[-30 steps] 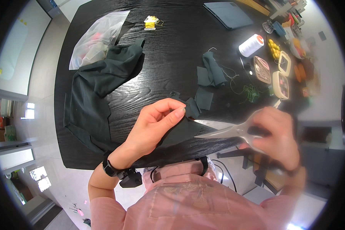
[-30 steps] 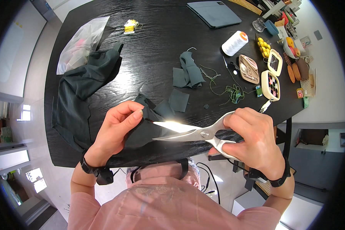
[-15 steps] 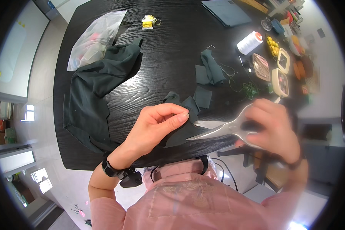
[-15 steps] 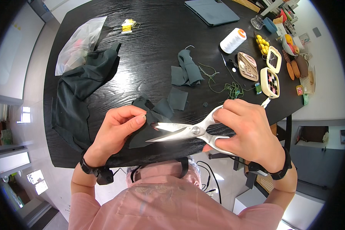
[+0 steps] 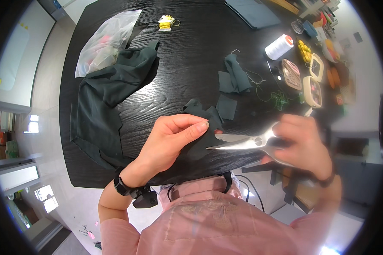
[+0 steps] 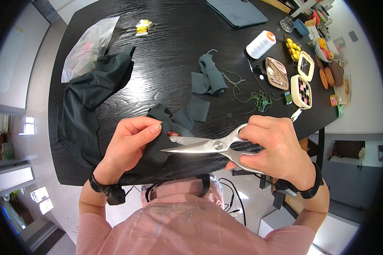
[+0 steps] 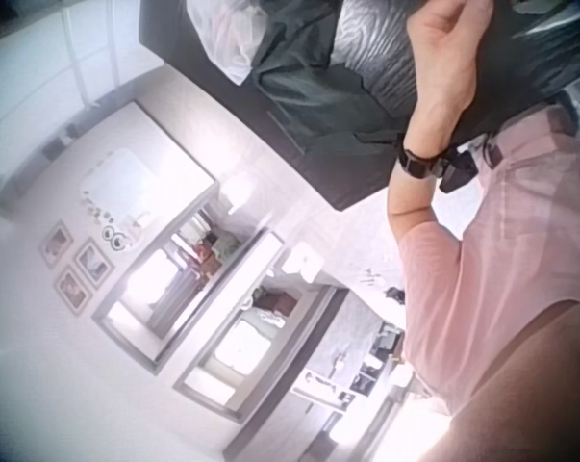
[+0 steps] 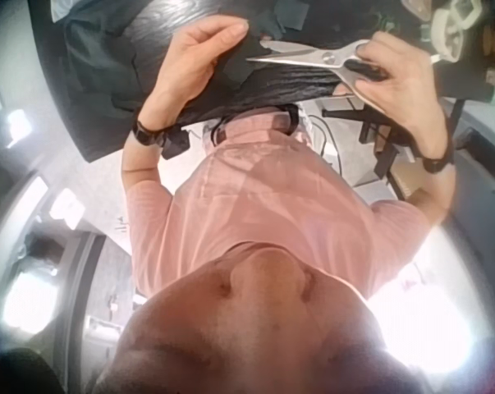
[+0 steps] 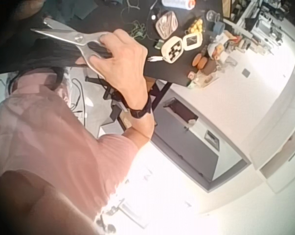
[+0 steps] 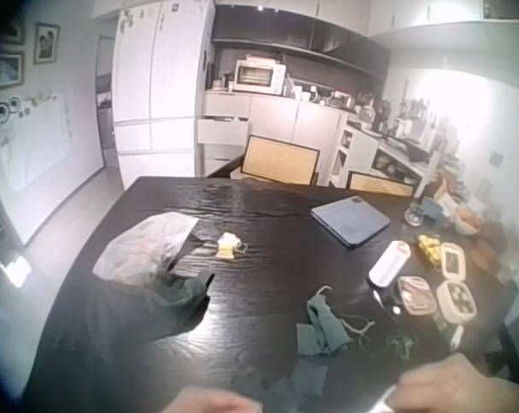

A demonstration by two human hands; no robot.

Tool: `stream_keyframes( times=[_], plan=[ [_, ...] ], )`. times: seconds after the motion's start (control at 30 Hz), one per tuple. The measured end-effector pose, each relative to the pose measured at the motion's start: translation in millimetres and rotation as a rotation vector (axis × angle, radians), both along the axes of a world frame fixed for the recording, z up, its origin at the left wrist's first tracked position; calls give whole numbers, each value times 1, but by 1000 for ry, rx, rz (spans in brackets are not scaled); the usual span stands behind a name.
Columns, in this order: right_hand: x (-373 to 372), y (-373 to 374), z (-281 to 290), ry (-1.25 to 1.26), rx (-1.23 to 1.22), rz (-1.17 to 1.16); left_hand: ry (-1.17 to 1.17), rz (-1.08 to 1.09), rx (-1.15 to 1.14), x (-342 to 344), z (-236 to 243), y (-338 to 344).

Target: The person uses shears to cut a strip from a piece of dark green fabric and then cuts several smaller rectangular segments from that strip, leaving them on the table.

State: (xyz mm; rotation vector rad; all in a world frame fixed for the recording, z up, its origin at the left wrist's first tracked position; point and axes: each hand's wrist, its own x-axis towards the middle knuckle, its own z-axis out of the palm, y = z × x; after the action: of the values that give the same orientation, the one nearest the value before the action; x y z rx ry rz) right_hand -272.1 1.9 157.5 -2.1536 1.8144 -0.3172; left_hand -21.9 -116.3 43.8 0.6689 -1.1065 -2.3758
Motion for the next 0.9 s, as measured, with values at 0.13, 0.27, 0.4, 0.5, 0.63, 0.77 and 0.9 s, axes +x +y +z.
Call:
stream_keyframes(
  times=[0.13, 0.27, 0.4, 0.5, 0.63, 0.77, 0.9],
  plan=[
    [2, 1, -1, -26, 4, -18, 16, 8, 116, 0, 7, 1],
    [2, 5, -5, -81, 31, -45, -12, 1, 147, -1, 6, 1],
    [0, 6, -7, -91, 18, -14, -10, -5, 145, -1, 7, 0],
    [-1, 8, -9, -86, 10, -10, -13, -10, 155, -2, 10, 0],
    [-2, 11, -14, -76, -12, 52, 4, -16, 182, -1, 11, 0],
    [1, 16, -18, -52, -24, 45, 77, -42, 254, -1, 11, -1],
    [6, 15, -19, -25, -80, 129, 62, -24, 232, 0, 9, 0]
  ],
)
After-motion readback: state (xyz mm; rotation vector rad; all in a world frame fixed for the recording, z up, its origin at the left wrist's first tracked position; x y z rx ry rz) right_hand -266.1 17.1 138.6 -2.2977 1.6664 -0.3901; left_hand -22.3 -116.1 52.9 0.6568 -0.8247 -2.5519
